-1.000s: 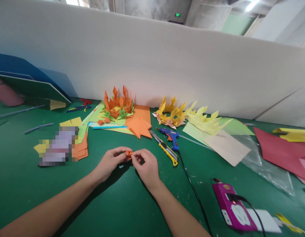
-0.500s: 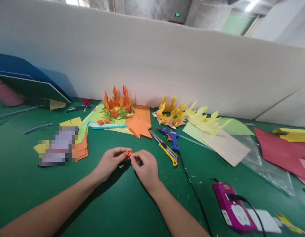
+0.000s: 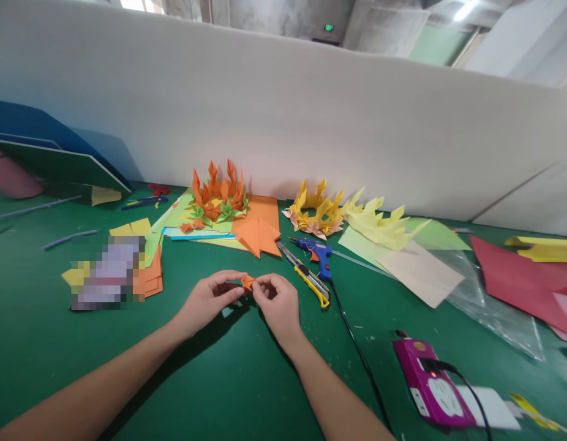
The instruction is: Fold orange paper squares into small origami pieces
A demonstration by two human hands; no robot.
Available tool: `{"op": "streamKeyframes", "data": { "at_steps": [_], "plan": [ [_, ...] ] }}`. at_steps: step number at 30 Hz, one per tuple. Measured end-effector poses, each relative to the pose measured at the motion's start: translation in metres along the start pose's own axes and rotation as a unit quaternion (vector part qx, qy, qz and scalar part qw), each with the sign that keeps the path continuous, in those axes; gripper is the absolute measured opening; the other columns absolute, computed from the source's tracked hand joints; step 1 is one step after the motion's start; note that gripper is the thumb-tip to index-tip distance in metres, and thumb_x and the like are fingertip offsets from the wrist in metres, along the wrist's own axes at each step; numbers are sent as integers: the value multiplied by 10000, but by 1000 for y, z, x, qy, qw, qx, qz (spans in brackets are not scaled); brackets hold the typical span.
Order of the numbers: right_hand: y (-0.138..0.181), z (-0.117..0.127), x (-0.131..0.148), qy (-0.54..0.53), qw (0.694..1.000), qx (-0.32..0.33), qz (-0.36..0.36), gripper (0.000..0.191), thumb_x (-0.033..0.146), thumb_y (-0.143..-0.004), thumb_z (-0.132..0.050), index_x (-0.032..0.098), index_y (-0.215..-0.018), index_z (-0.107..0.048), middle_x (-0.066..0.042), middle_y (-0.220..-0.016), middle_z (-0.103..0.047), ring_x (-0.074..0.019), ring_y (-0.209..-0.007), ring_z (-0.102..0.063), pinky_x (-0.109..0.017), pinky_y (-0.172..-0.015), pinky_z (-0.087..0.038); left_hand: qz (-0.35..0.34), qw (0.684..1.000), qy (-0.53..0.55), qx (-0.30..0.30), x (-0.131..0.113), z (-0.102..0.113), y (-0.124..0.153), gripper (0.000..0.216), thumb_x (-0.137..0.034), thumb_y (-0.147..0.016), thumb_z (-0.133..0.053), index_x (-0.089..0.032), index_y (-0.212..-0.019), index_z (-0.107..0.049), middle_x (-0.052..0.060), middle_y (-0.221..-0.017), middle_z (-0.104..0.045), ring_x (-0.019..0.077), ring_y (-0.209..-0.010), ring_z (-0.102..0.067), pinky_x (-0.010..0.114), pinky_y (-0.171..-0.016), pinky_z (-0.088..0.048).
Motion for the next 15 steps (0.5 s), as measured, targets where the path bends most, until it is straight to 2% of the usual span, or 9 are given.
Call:
{"op": "streamKeyframes", "data": {
  "at_steps": [5, 10, 12, 15],
  "plan": [
    [0, -2, -2, -49, 998, -5, -34, 129, 289, -684, -592, 168, -642, -607, 13, -547, -554, -107, -481, -462, -232, -474, -413, -8, 999, -47, -12, 0, 1, 2, 281, -251, -649, -668, -149, -909, -691, 50, -782, -687, 140, -617, -604, 289, -620, -510],
    [-3, -8, -9, -140, 984, 47, -98, 178, 344, -660, -609, 169, -654, -578, 26, -539, -542, -87, -442, -426, -214, -427, -371, -95, 989, -106, -32, -6, 1, 6, 215, -218, -693, -638, -187, -899, -692, 65, -934, -692, 161, -750, -635, 302, -728, -519],
    [-2, -7, -7, -136, 986, 47, -84, 162, 329, -669, -600, 171, -655, -572, 28, -544, -540, -88, -450, -433, -216, -438, -379, -112, 985, -126, -30, -7, 1, 7, 217, -224, -718, -622, -207, -921, -693, 59, -947, -691, 158, -756, -631, 307, -746, -518],
    [1, -3, 3, -69, 998, 8, -14, 105, 266, -701, -574, 175, -649, -572, 22, -563, -537, -100, -484, -457, -223, -471, -399, -105, 988, -107, -34, -8, 0, 6, 199, -251, -708, -628, -212, -884, -712, 67, -989, -672, 162, -760, -624, 298, -693, -525]
  ]
}}
Point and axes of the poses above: each hand's wrist, its own y-axis away from the middle knuckle, its own z-axis out of the back of the hand, x = y × z, the point moved 4 cm from there along -y, towards the middle knuckle
